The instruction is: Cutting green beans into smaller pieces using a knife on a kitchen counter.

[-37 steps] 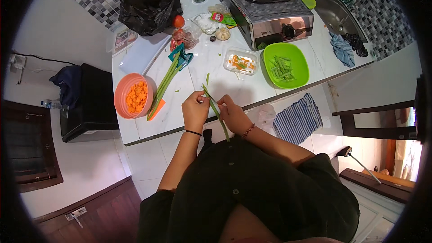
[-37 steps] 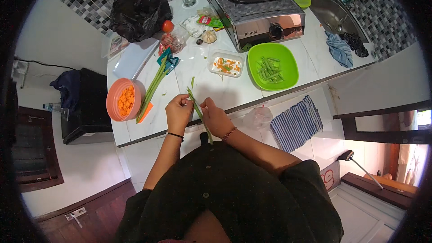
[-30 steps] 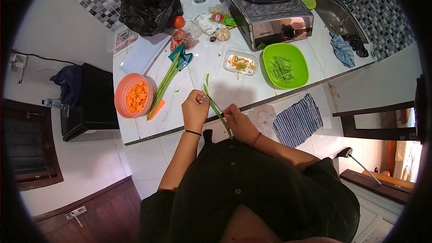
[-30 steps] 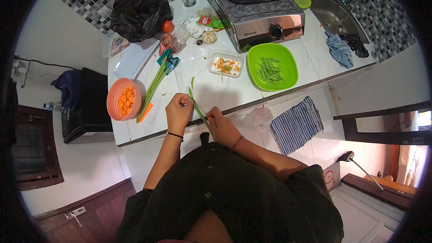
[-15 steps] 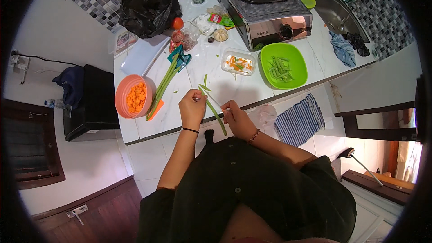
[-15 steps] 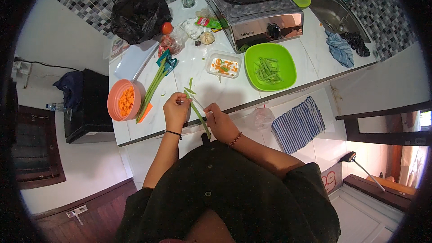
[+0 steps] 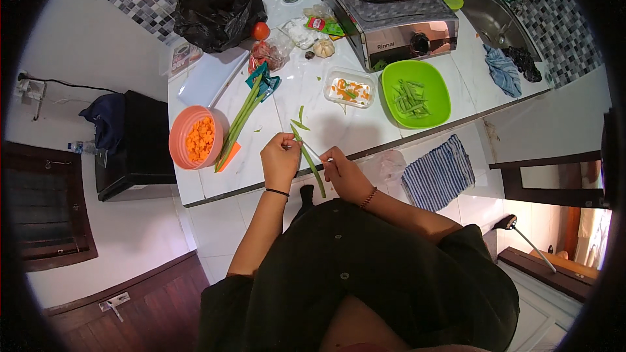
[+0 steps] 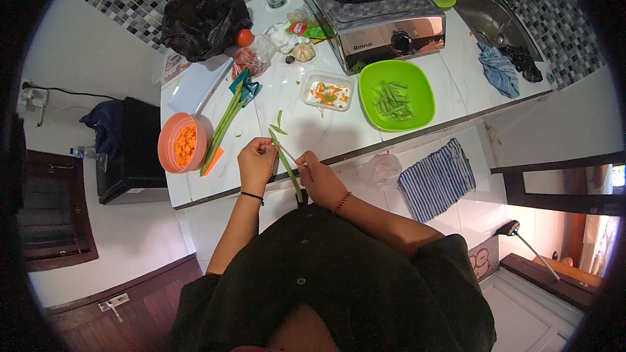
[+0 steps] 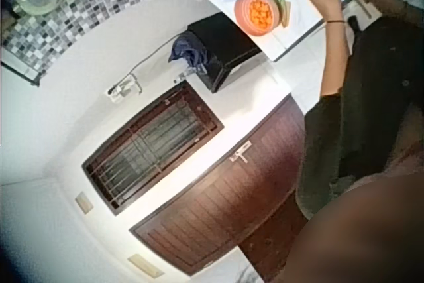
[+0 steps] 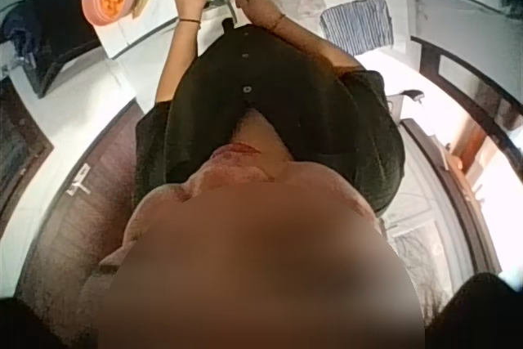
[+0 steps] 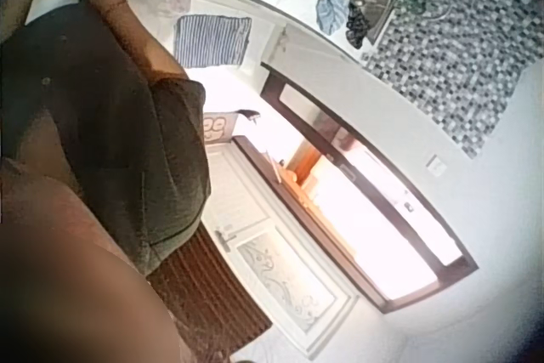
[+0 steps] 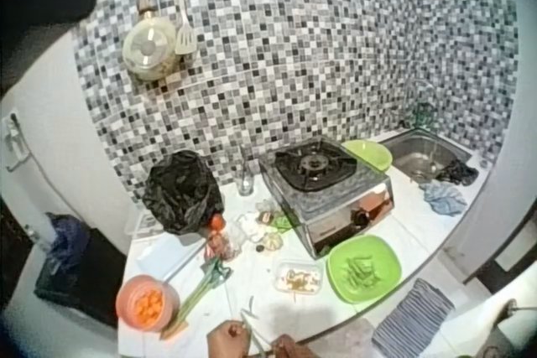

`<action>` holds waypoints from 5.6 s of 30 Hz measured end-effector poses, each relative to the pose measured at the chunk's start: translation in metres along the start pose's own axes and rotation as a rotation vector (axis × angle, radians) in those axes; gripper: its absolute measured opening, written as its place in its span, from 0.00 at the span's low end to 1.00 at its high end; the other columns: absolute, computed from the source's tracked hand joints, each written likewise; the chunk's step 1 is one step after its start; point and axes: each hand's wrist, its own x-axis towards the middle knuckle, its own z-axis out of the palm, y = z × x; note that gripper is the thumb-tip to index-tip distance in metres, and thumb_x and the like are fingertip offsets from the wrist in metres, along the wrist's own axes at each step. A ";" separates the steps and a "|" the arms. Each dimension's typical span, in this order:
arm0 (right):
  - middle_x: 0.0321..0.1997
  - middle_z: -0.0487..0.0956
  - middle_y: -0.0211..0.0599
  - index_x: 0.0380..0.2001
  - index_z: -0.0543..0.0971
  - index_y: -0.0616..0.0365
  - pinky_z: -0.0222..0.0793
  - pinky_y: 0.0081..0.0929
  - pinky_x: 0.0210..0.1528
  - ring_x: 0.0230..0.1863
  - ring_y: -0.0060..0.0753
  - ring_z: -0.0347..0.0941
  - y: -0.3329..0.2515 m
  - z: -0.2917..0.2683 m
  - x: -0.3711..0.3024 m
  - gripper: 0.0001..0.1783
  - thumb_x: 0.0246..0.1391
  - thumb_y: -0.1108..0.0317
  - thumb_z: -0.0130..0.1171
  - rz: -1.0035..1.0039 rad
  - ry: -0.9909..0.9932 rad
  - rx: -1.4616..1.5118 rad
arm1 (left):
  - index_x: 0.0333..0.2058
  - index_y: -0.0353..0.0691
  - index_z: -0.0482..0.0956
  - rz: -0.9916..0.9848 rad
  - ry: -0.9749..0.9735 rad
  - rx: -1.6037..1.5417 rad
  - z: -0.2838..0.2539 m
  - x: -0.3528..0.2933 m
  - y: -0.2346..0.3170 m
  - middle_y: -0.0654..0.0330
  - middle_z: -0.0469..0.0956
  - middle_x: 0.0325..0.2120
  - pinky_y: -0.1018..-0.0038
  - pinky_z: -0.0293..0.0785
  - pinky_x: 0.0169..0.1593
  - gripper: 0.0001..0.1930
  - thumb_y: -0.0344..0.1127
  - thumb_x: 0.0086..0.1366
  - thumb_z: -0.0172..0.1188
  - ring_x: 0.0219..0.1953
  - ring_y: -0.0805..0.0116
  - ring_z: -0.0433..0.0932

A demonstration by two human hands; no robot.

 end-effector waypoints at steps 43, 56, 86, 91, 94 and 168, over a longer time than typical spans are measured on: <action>0.22 0.74 0.38 0.40 0.65 0.61 0.68 0.29 0.30 0.24 0.29 0.71 -0.008 -0.004 -0.007 0.08 0.63 0.67 0.44 0.059 0.007 0.050 | 0.29 0.33 0.79 0.051 0.080 0.071 -0.002 0.008 0.004 0.54 0.79 0.21 0.72 0.73 0.30 0.06 0.29 0.54 0.60 0.22 0.64 0.78; 0.21 0.71 0.28 0.42 0.66 0.57 0.60 0.19 0.24 0.20 0.17 0.62 0.002 -0.004 0.003 0.09 0.64 0.65 0.44 0.023 0.013 0.093 | 0.41 0.32 0.80 0.060 -0.009 -0.013 -0.001 -0.006 0.000 0.57 0.81 0.24 0.79 0.72 0.30 0.14 0.27 0.54 0.62 0.23 0.75 0.77; 0.24 0.76 0.52 0.39 0.65 0.60 0.69 0.42 0.31 0.29 0.52 0.77 -0.010 0.018 0.016 0.07 0.61 0.68 0.46 0.041 0.080 -0.051 | 0.37 0.30 0.81 -0.048 -0.011 -0.034 -0.005 -0.010 0.005 0.56 0.81 0.24 0.80 0.73 0.31 0.13 0.29 0.53 0.64 0.24 0.76 0.77; 0.21 0.75 0.38 0.39 0.66 0.59 0.68 0.28 0.29 0.24 0.30 0.74 0.005 0.020 0.036 0.08 0.63 0.66 0.45 0.009 0.083 -0.044 | 0.37 0.31 0.80 0.012 0.002 -0.034 -0.003 -0.009 0.003 0.53 0.81 0.25 0.75 0.75 0.31 0.12 0.29 0.53 0.62 0.24 0.67 0.81; 0.20 0.74 0.36 0.39 0.66 0.59 0.68 0.27 0.29 0.23 0.28 0.72 -0.007 0.017 0.030 0.08 0.63 0.66 0.45 0.012 0.072 -0.068 | 0.34 0.31 0.80 0.034 0.030 -0.026 -0.001 -0.008 -0.002 0.53 0.81 0.24 0.75 0.75 0.31 0.10 0.29 0.53 0.62 0.24 0.67 0.81; 0.21 0.75 0.47 0.38 0.65 0.60 0.68 0.40 0.31 0.25 0.48 0.75 -0.006 0.023 0.008 0.08 0.60 0.67 0.46 0.087 0.062 -0.005 | 0.34 0.32 0.80 0.076 0.043 0.010 -0.003 -0.017 -0.007 0.56 0.81 0.23 0.78 0.73 0.30 0.09 0.29 0.54 0.62 0.23 0.74 0.76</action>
